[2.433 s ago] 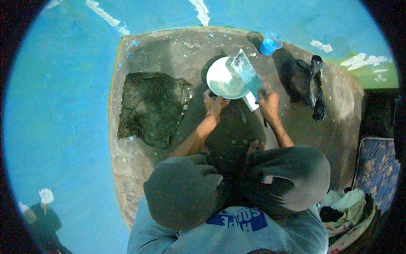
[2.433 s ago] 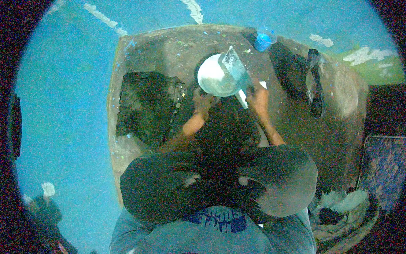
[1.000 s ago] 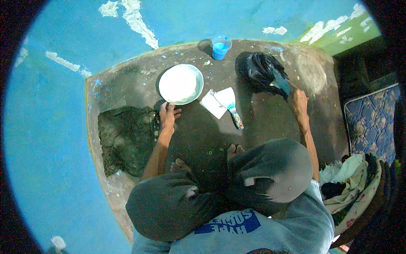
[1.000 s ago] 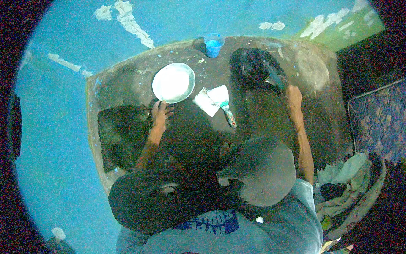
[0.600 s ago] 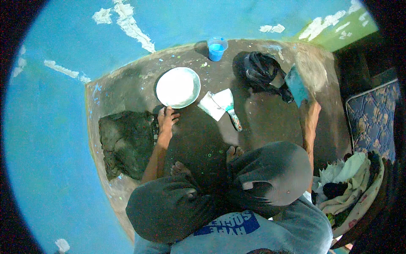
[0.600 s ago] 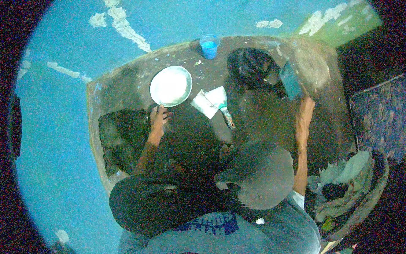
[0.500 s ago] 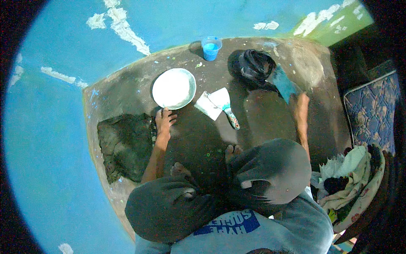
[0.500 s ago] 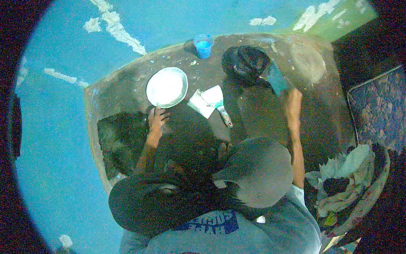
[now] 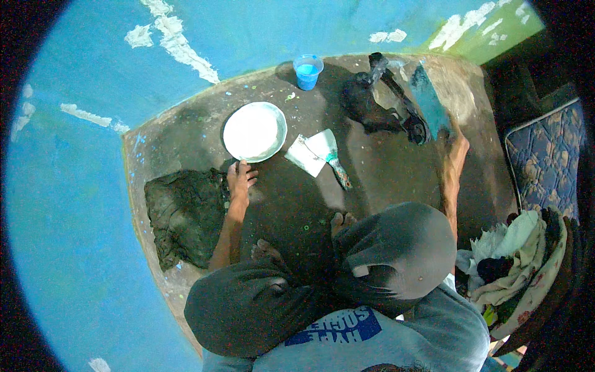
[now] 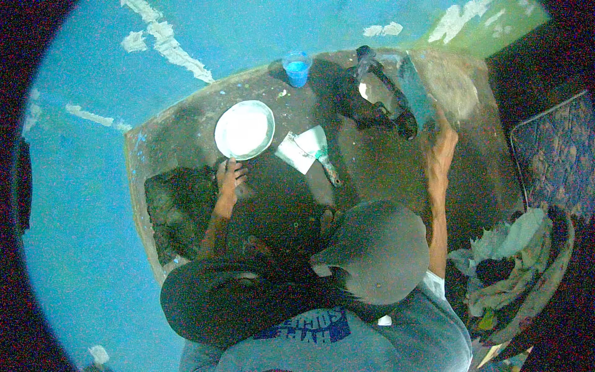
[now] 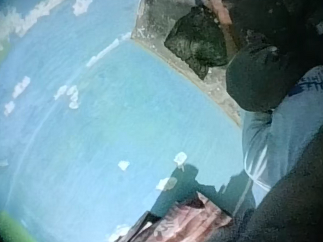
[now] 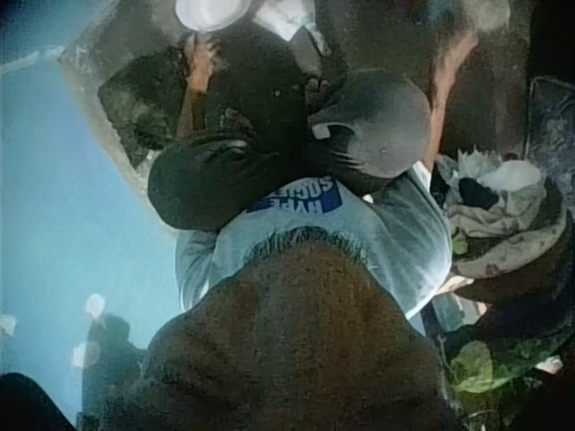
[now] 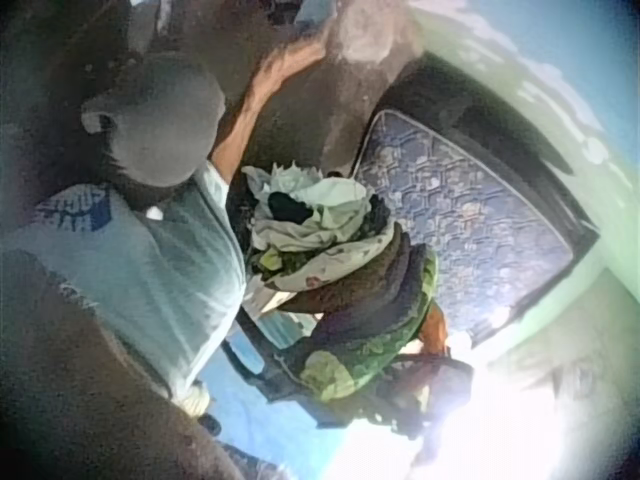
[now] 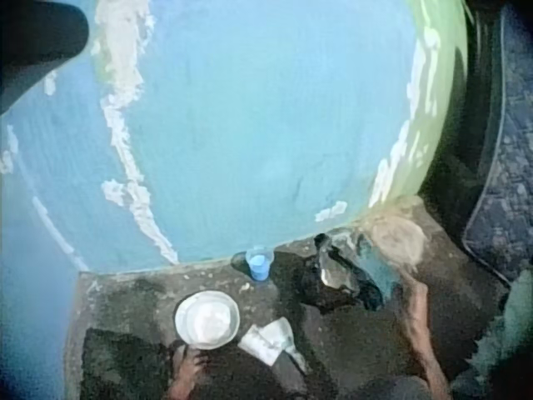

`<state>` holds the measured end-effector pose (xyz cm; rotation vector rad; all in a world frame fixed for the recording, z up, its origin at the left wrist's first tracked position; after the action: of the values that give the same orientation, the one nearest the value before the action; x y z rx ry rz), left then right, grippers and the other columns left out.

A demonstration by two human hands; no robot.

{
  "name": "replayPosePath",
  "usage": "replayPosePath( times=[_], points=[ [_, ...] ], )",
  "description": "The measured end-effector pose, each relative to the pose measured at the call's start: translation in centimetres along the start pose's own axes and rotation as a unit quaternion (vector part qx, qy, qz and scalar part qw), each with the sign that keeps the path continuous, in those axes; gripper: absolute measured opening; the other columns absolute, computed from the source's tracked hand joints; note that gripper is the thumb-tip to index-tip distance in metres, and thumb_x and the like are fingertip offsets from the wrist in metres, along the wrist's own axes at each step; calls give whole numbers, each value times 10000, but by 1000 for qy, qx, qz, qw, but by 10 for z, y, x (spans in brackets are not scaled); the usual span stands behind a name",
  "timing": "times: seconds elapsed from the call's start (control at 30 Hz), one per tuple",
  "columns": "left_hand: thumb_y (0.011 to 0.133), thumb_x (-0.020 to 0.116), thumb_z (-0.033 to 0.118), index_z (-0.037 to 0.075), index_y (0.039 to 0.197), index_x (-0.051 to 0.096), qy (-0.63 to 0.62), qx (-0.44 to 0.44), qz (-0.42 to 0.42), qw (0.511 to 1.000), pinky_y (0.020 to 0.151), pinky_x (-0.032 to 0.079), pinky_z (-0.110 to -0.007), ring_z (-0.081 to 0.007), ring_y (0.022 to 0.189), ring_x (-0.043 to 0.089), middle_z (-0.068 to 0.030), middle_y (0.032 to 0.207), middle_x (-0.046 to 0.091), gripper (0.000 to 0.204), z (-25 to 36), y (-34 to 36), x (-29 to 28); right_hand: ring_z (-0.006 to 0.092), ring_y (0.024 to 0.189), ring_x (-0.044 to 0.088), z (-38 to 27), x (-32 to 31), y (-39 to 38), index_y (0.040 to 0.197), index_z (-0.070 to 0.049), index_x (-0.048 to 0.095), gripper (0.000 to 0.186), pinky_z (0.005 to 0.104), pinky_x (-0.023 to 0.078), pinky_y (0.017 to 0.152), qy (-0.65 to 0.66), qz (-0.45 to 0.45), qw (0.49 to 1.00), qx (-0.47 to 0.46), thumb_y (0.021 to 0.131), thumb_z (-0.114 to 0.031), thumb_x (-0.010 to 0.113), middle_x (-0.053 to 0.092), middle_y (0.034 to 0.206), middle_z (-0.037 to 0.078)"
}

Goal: The person pours blue liquid from a cup into a white bowl containing white powder, then uses a putty knife to scrape the sides and mix the contents into a paste. The person continues to stir the mixture thoroughly.

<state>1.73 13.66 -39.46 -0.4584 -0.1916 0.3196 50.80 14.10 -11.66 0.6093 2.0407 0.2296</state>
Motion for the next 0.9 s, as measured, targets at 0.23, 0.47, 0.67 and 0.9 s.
replayPosePath(
  times=[0.23, 0.47, 0.67, 0.9],
  points=[
    [914, 546, 350, -10, 1273, 392, 5, -21, 7, 1000, 674, 493, -338, -220, 825, 621, -159, 1088, 560, 531, -1, 4, 3, 431, 843, 610, 57, 90, 41, 859, 70, 637, 168, 451, 487, 660, -189, -146, 958, -156, 732, -40, 636, 590, 826, 302],
    [905, 577, 344, -5, 1287, 387, 17, -7, -3, 1000, 668, 495, -335, -221, 831, 621, -164, 1083, 562, 551, 5, 2, 6, 454, 741, 584, 64, 151, 63, 779, 50, 579, 118, 493, 468, 652, -111, -95, 966, -212, 722, -45, 618, 586, 752, 270],
    [897, 591, 365, -2, 1309, 375, 20, -14, 17, 1000, 681, 504, -341, -224, 832, 623, -165, 1084, 569, 592, -1, 2, -14, 399, 738, 620, 80, 180, 48, 965, 46, 627, 257, 434, 482, 669, 35, -105, 989, -95, 719, -16, 587, 649, 841, 233],
    [889, 602, 373, -18, 1315, 367, 12, -14, -12, 1000, 687, 505, -350, -228, 837, 625, -171, 1087, 566, 625, -3, 8, 9, 187, 799, 630, 172, 213, 64, 1135, 13, 641, 370, 319, 491, 703, 229, -196, 930, 211, 774, 12, 561, 678, 956, 106]
  ],
)
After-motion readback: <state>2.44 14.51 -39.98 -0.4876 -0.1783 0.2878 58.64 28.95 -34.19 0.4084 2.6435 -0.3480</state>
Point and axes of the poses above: each hand's wrist, its own y-axis towards the middle knuckle, its own x-axis out of the palm, z = x × y, the point moved 6 cm from there along y, towards the middle knuckle
